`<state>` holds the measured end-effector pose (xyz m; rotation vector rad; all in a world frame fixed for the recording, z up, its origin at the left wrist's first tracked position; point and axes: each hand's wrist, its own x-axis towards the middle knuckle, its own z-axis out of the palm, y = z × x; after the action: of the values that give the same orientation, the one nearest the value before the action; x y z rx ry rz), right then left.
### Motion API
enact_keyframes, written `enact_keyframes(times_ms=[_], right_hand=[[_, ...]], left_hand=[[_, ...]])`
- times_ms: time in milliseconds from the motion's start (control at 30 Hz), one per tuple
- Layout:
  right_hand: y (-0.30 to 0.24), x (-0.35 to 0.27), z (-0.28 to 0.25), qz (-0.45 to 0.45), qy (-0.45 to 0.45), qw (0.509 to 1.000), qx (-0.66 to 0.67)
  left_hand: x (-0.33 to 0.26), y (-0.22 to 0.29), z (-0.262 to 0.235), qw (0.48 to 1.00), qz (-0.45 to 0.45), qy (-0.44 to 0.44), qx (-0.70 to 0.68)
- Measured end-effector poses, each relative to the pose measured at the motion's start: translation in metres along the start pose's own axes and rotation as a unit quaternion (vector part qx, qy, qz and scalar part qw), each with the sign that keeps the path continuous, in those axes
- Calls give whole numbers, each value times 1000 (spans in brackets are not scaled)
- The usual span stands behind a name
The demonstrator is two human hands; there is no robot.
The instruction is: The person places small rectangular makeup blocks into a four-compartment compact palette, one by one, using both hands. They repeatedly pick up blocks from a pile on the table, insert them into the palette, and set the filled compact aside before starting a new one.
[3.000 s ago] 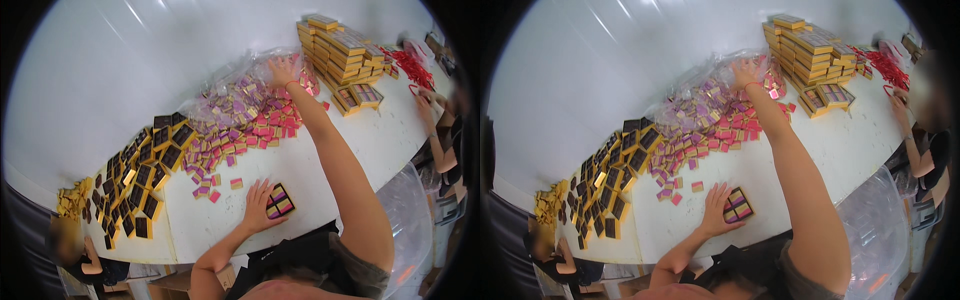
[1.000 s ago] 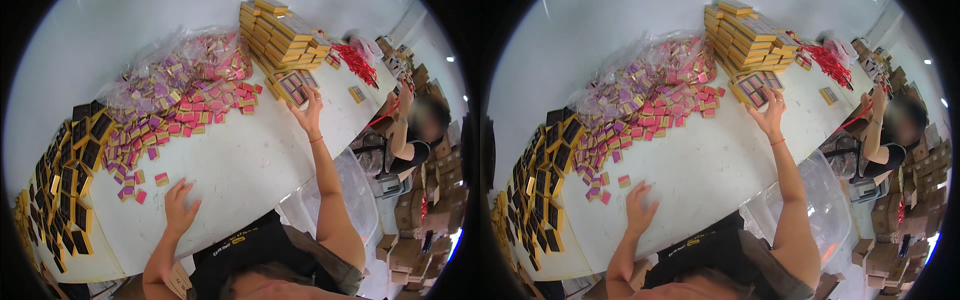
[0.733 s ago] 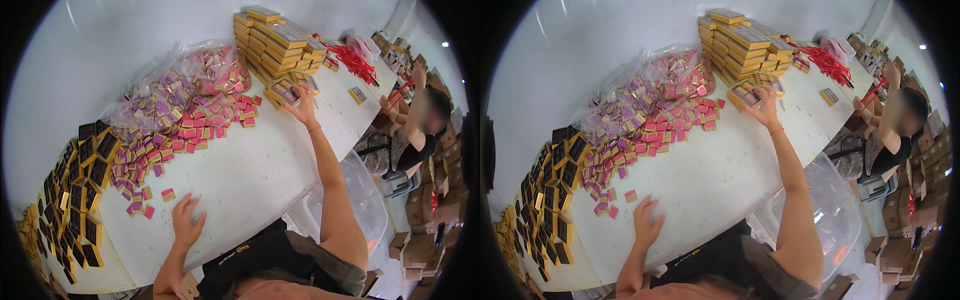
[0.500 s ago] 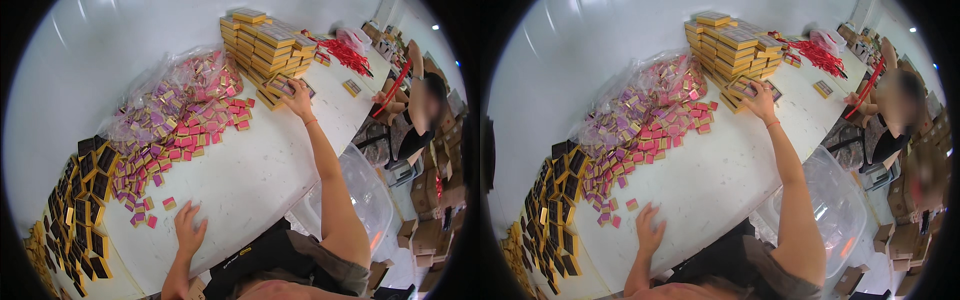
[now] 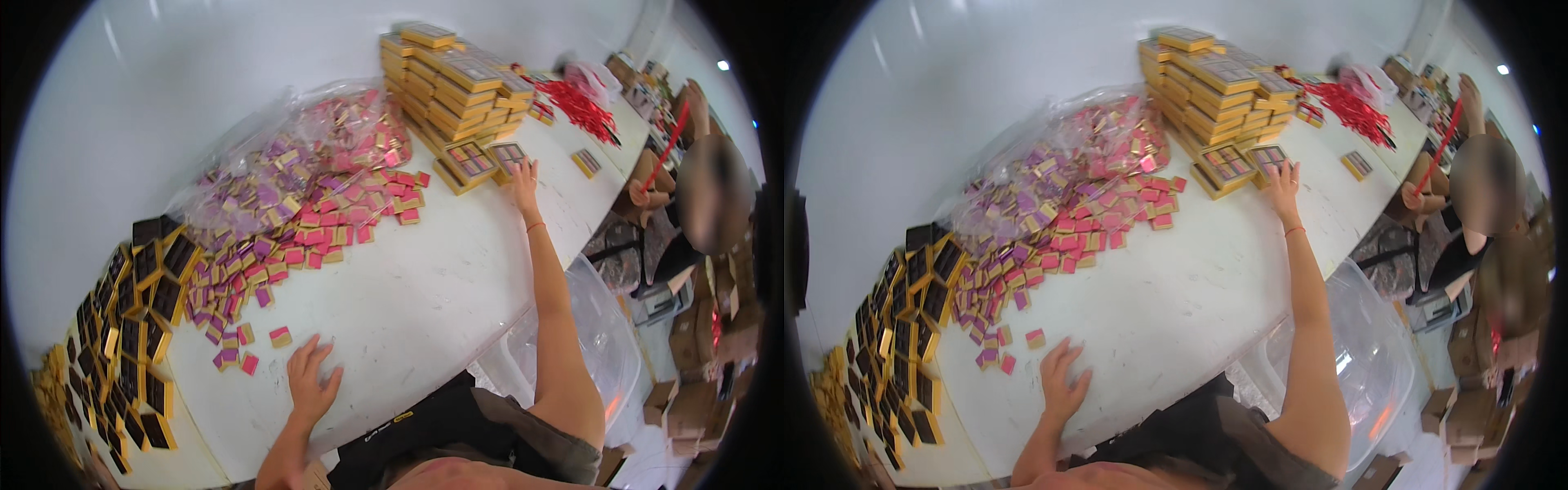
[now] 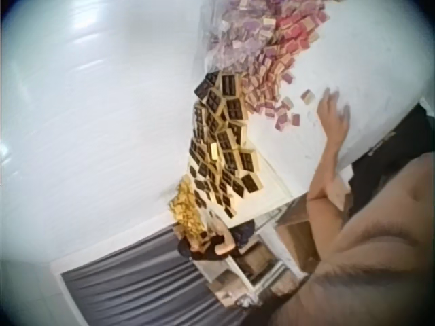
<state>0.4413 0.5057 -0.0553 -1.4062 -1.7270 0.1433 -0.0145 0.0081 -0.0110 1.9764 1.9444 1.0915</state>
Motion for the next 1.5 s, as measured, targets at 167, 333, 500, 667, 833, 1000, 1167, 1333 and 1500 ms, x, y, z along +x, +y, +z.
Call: enact_keyframes(times_ms=[167,333,500,667,833,1000,1167,1333,1500], right_hand=[[-31,32,25,99,37,963,246],[-126,21,34,72,108,933,335],[-231,-69,70,-304,-88,946,67],[-270,-114,113,-336,-187,922,34],[-274,-115,114,-319,-155,931,83],[-273,-119,115,-320,-153,932,80],[-261,-116,110,-319,-140,935,62],[-273,-120,117,-320,-128,932,113],[-265,-107,114,-237,-53,937,253]], left_hand=[[5,2,2,999,-21,0,-35],[6,-12,-5,999,-28,17,-21],[164,-46,-36,988,109,87,60],[369,-113,-60,961,19,202,190],[427,-164,-54,958,-110,100,246],[394,-134,-23,960,80,253,90],[305,-117,-71,951,-57,292,89],[183,-262,-137,887,-248,132,367],[162,-255,-133,893,-215,146,368]])
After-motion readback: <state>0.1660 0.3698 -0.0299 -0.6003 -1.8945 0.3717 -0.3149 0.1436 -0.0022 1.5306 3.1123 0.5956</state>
